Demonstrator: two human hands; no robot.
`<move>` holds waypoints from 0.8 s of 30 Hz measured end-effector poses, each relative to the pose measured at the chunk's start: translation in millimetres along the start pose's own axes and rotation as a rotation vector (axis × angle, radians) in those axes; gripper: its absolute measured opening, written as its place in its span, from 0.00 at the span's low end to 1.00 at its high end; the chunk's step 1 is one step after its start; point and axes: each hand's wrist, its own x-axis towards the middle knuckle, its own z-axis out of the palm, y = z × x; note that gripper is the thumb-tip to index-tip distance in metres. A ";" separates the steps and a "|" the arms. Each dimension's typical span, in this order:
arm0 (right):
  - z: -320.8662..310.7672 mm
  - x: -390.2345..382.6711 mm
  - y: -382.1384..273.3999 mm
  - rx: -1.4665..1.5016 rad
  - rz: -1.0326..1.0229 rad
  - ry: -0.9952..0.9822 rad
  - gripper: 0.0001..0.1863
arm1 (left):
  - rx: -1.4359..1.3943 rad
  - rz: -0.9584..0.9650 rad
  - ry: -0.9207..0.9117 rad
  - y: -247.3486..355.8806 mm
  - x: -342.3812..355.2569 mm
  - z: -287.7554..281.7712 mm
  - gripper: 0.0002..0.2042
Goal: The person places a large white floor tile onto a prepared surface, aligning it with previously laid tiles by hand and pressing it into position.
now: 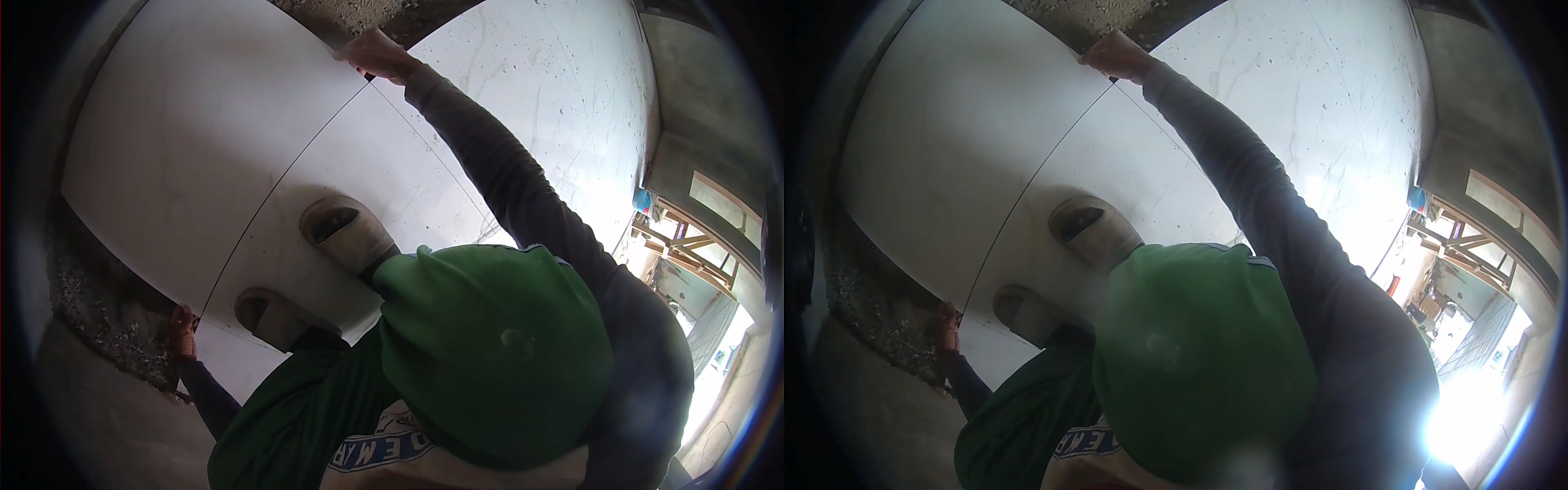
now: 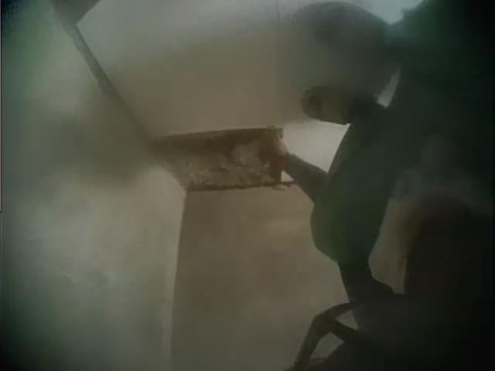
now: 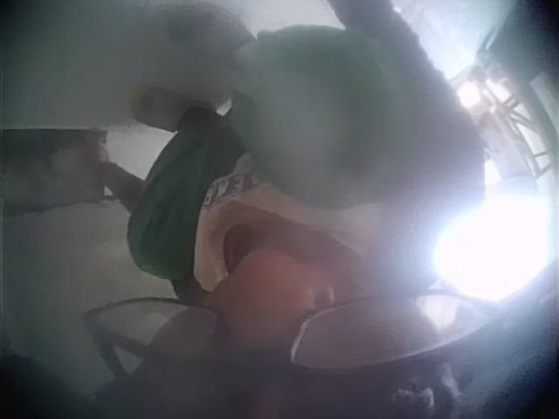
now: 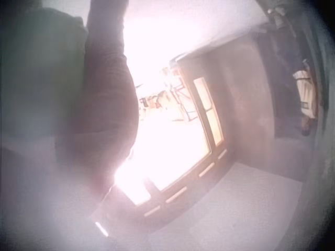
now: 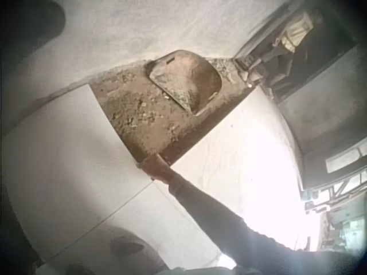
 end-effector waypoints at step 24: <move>-33.1 19.1 67.5 0.120 -0.045 -0.219 0.27 | -0.077 0.104 -0.047 -17.6 -4.4 4.4 0.11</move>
